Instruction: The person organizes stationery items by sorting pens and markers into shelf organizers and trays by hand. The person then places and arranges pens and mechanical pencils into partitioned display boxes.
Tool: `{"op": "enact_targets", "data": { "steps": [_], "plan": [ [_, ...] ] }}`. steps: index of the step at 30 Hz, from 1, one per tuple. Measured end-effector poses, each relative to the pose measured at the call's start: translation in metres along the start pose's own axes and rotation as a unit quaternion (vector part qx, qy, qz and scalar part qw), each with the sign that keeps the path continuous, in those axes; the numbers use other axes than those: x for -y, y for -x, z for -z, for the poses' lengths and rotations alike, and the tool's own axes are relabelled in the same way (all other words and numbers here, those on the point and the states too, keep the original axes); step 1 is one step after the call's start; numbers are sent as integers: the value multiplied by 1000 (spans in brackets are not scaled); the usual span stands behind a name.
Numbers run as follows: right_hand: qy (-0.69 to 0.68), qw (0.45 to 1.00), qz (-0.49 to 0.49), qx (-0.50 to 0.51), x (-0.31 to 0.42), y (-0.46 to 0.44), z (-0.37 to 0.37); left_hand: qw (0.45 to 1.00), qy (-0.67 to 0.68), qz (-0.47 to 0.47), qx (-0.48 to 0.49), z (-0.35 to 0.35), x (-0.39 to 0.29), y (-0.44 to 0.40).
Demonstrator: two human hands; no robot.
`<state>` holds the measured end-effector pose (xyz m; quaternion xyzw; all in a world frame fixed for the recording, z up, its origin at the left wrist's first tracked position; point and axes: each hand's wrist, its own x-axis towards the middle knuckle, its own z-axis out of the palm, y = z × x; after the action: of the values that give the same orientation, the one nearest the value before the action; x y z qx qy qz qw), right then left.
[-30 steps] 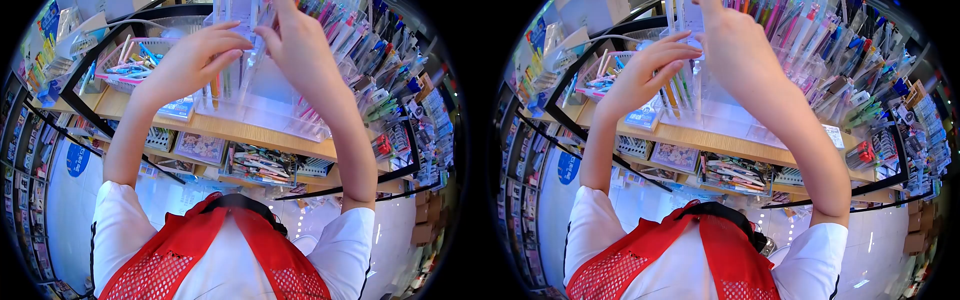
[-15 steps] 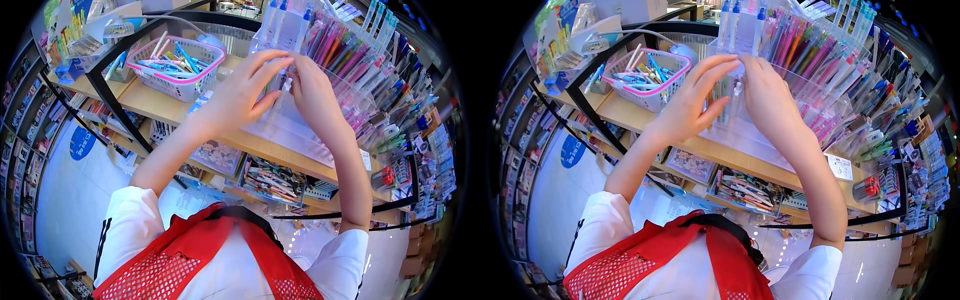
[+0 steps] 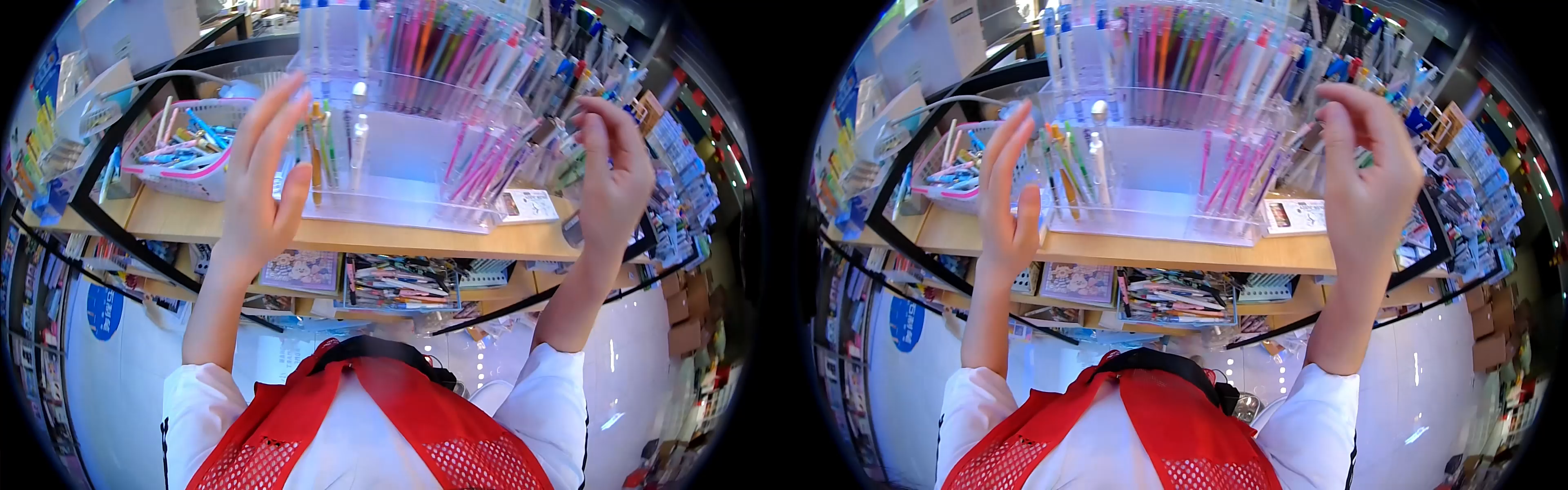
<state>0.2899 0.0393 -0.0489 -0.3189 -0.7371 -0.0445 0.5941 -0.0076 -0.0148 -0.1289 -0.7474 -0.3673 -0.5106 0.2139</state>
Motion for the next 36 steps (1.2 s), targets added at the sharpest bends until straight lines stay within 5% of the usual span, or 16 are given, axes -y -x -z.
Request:
{"op": "enact_targets", "data": {
  "steps": [4, 6, 12, 18, 24, 27, 30, 36],
  "plan": [
    [71, 986, -110, 106, -32, 20, -10, 983, 147, -78, 77, -25, -34, -8],
    [5, 983, -138, 123, -53, 34, -21, 969, 219, -44, 102, -50, -53, -14],
    [-75, 977, -188, 72, -64, 60, -41, 965, 204, 163, -28, -125, -66, -28],
    [14, 990, -131, 57, -46, 51, -41, 959, 203, 193, 49, -137, -55, -31],
    [-1, 972, -209, 104, -45, 67, -42, 888, 279, 340, 134, -125, -57, -34],
    [-8, 986, -158, 57, -61, 90, -45, 908, 245, 315, 127, -125, -54, -27],
    [-10, 991, -120, 55, -52, 107, -33, 978, 108, 159, 74, -120, -58, -17],
    [49, 986, -82, 140, -57, 149, -27, 962, -65, 82, 251, -106, -64, -3]
  ]
}}
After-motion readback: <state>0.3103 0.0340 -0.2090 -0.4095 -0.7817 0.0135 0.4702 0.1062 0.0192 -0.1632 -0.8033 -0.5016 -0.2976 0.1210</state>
